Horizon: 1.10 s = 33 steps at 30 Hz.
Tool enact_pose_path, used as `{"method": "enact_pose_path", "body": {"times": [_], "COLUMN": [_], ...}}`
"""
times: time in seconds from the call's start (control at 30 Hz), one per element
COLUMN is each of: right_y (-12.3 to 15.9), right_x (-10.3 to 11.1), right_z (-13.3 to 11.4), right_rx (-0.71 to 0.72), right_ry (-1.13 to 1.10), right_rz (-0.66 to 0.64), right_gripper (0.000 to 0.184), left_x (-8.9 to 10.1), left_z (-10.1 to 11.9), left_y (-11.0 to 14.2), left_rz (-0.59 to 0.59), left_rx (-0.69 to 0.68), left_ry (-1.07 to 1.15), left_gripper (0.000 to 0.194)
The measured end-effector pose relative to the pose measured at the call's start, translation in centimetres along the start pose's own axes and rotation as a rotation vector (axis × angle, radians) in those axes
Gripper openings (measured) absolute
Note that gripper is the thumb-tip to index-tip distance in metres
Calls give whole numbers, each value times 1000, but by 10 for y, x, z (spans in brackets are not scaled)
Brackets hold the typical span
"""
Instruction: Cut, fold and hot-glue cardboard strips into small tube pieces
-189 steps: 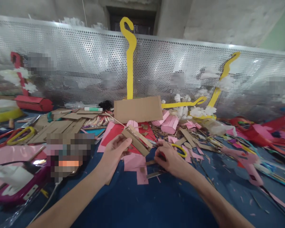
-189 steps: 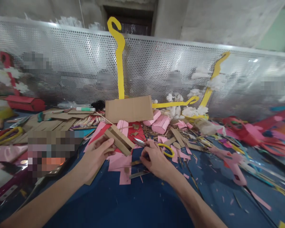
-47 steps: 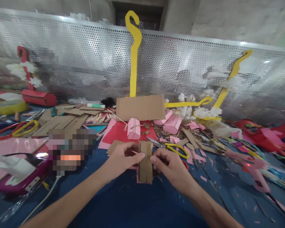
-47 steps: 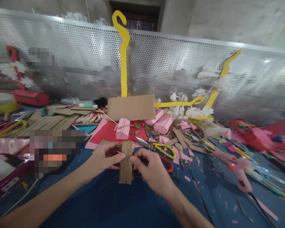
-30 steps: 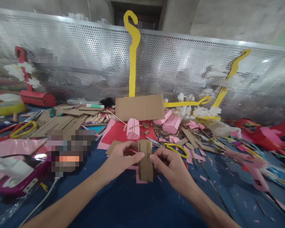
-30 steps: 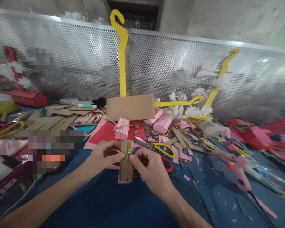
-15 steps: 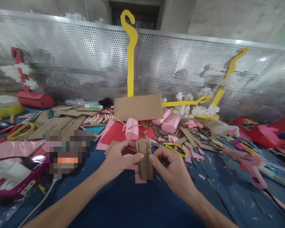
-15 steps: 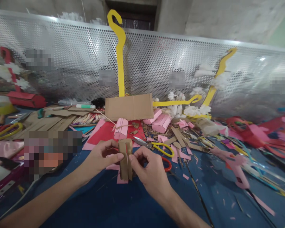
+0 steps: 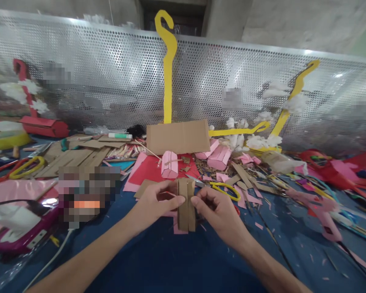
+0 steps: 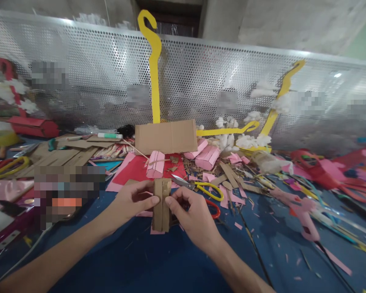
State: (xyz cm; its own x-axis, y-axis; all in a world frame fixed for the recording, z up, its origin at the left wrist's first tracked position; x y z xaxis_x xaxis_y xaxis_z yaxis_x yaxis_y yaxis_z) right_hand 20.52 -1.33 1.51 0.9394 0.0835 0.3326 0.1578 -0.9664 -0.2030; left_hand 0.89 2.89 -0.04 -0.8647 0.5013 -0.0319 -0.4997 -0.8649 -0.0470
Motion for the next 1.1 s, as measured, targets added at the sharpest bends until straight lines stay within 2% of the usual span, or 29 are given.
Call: {"method": "enact_pose_path", "body": {"times": [0.2,0.3,0.43,0.53,0.67,0.8,0.9,1.1], "right_y": [-1,-1,0,1,2,3,1,1], "right_x": [4,4,3,2,1,1,1,-2], "right_z": [1,0,2,3,-1,-6,-5,1], "right_rx": [32,44,28,21,21,5,-12,-11], "right_ry": [32,61,115,151,135,98,101,55], "right_rz": [80,110,121,104,36,-51,-36,-60], "right_gripper": [37,36,37,37,27,20,21,20], "left_x": [-2,-4,-4,-1,3,3,2,3], "left_z": [-11,-12,-9,-9,-11,-8,-4,-2], "left_y": [1,1,0,-2,-2,-2,-1,-2], "left_rz": [-97,-105,-55,24,112,152,140,152], "left_rx": [-31,-36,-67,-76,-28,8,4,-29], "left_ry": [-94,-47,-56,-103,-85,-44,-42,-54], "left_gripper": [76,75,71,73,79,68,56,49]}}
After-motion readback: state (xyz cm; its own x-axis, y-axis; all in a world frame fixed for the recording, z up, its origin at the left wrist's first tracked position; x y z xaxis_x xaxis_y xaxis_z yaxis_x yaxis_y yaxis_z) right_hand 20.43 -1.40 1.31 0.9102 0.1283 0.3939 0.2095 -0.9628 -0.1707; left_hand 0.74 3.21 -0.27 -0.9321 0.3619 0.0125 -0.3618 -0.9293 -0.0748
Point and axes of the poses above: each hand's wrist, its own y-axis away from the middle knuckle, its own x-axis out of the back of the hand, z = x × y, the point moved 3 cm from there along -y, towards the middle knuckle
